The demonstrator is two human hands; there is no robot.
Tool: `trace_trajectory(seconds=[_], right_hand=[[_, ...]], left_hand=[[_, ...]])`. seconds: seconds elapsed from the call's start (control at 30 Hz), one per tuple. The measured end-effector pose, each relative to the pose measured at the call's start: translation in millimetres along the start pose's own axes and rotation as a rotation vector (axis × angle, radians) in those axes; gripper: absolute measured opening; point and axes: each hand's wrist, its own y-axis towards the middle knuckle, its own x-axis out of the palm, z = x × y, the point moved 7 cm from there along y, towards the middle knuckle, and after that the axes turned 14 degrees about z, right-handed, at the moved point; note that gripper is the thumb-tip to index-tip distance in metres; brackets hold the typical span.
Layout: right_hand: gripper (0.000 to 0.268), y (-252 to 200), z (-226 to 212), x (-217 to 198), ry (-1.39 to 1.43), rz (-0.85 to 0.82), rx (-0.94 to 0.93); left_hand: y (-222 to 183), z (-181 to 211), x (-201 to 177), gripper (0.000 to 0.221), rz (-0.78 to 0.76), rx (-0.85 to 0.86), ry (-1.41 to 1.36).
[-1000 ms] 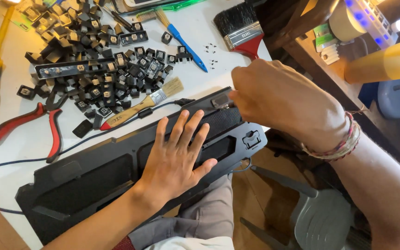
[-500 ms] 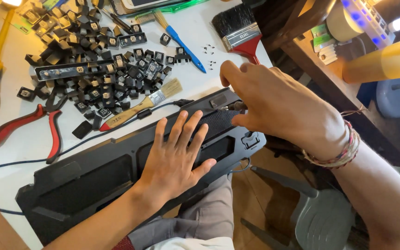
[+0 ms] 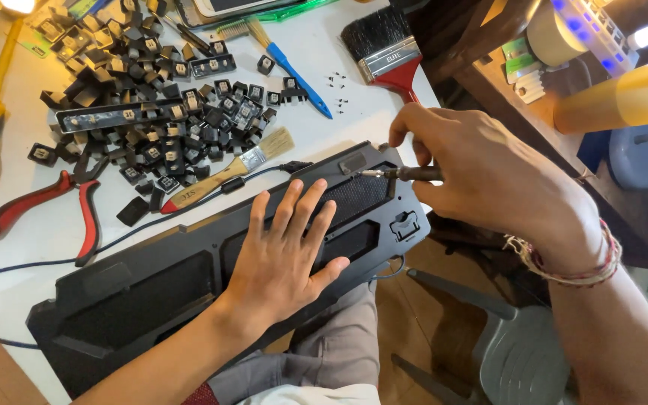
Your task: Disassembling a mechanical keyboard by removing screws and prying the case apart for repair or inspection.
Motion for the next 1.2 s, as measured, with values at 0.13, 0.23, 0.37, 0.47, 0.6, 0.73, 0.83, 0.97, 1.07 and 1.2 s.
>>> trace_trajectory(seconds=[0.13,0.23,0.37,0.47,0.6,0.73,0.83,0.97,1.07,1.2], right_hand=[[0.038,-17,21,-10,0.175,0.142,0.147],[0.035,-36,43,2,0.439,0.25,0.255],[0.035,-64,68,37,1.006,0.42,0.345],[0.034,-76,81,72,1.278,0.485,0.431],[0.034,-78,96,96,1.213,0.52,0.402],[0.038,-74,112,107,1.406,0.603,0.288],[0.036,-71,116,106,1.348,0.644,0.325],[0.035,-64,114,96,1.127,0.696,0.398],[0.029,-54,110,86,1.126,0.693,0.363],[0.03,-53,116,80,1.06,0.686,0.373]], left_hand=[[4,-4,-1,0.073,0.031,-0.024,-0.084],[20,-16,-14,0.065,0.085,-0.149,-0.343],[40,-29,-24,0.047,0.094,-0.427,-0.843],[49,-30,-8,0.053,-0.108,-0.724,-1.125],[72,-24,4,0.047,-0.122,-0.759,-1.19],[90,-20,15,0.022,0.021,-0.71,-1.249],[105,-22,26,0.017,0.056,-0.673,-1.163],[125,-25,57,0.02,0.054,-0.485,-0.827],[134,-32,78,0.019,0.03,-0.529,-0.826],[135,-44,93,0.016,-0.027,-0.521,-0.656]])
